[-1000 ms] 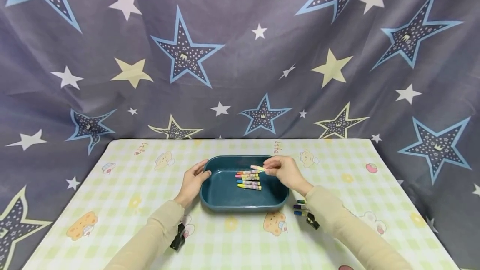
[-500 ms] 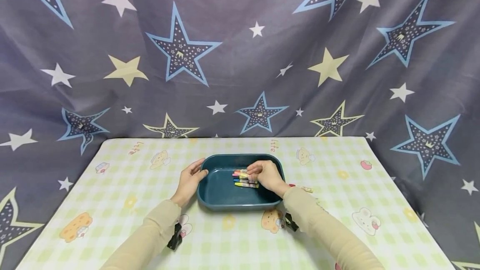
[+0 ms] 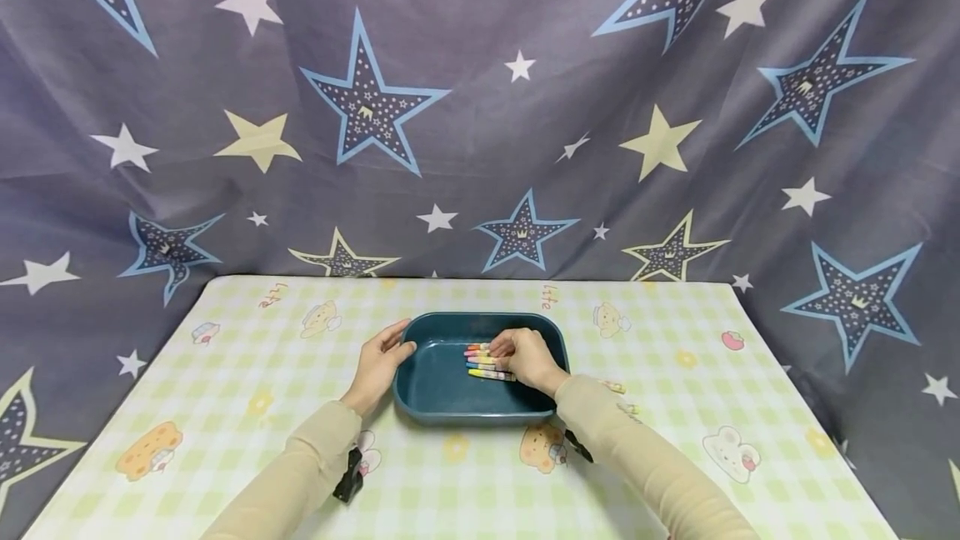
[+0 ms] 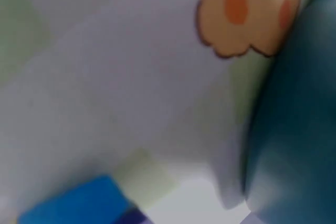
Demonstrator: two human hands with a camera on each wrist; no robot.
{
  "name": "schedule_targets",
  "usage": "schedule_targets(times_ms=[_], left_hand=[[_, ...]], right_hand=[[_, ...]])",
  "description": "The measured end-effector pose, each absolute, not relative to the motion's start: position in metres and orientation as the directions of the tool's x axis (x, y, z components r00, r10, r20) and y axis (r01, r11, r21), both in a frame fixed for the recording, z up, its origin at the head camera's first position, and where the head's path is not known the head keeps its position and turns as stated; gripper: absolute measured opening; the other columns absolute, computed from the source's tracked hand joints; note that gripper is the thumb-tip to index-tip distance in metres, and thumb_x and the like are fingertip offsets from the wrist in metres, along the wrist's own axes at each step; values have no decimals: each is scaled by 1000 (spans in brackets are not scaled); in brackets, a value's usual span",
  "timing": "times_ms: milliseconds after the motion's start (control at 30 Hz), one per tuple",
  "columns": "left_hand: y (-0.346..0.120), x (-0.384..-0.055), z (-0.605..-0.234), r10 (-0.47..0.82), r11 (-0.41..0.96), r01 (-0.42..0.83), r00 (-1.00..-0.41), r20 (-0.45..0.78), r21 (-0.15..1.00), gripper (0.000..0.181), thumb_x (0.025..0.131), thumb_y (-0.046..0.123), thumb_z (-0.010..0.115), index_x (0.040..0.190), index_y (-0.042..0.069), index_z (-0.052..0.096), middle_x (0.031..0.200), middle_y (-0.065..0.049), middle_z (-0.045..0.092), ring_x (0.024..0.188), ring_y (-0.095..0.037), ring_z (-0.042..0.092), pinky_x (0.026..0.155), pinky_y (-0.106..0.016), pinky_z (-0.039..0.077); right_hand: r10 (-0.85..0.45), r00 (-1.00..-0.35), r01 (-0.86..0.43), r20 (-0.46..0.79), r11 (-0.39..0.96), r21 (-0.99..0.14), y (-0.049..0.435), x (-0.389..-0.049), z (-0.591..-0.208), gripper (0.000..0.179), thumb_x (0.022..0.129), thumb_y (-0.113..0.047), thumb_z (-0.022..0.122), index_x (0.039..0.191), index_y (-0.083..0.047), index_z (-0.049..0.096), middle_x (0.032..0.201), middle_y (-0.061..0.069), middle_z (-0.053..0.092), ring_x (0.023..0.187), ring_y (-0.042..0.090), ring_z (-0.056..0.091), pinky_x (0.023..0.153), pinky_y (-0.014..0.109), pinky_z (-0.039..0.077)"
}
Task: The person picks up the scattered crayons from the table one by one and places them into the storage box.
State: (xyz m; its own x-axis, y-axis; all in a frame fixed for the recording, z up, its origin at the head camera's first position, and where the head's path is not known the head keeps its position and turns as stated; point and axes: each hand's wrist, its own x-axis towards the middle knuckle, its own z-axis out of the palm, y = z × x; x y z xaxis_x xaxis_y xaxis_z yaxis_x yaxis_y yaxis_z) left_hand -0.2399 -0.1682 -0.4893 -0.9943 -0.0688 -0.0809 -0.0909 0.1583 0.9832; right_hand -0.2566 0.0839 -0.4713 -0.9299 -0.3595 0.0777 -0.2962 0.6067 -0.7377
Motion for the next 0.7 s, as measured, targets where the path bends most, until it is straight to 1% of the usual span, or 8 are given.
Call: schedule_targets(times_ms=[133,333,500,700], left_hand=[[-169,-239,-489,-67,158,-96,-994,-87,983,46,88,12,58,133,10,48,136,-15,47,129,-28,41,105,-39,38],[-169,-241,-489,-71,153,-89,-994,-79,984,46,87,12,57,133,11,48,136,-14,47,128,-27,41,105,-39,37],[-167,-240,-489,-76,155,-90,-994,-79,984,46,87,12,58,133,10,48,135,-15,48,127,-27,43,104,-39,39],[-170,-239,-489,-77,150,-102,-993,-91,983,47,87,12,58,133,10,48,135,-15,48,126,-27,44,104,-39,40]], right_hand=[[-354,-930,-304,95,599,-741,82,-256,-471,18,72,6,71,87,-4,70,80,6,70,74,16,65,65,22,54],[-329,-939,-279,102,553,-785,81,-259,-469,20,70,8,71,88,-1,70,81,10,70,74,18,66,65,21,54],[-314,-947,-236,73,522,-820,83,-259,-471,21,73,5,70,94,0,69,85,11,70,77,19,67,66,21,55],[-325,-944,-203,51,451,-869,81,-258,-471,26,76,2,69,102,1,68,91,13,70,84,22,67,69,24,56]])
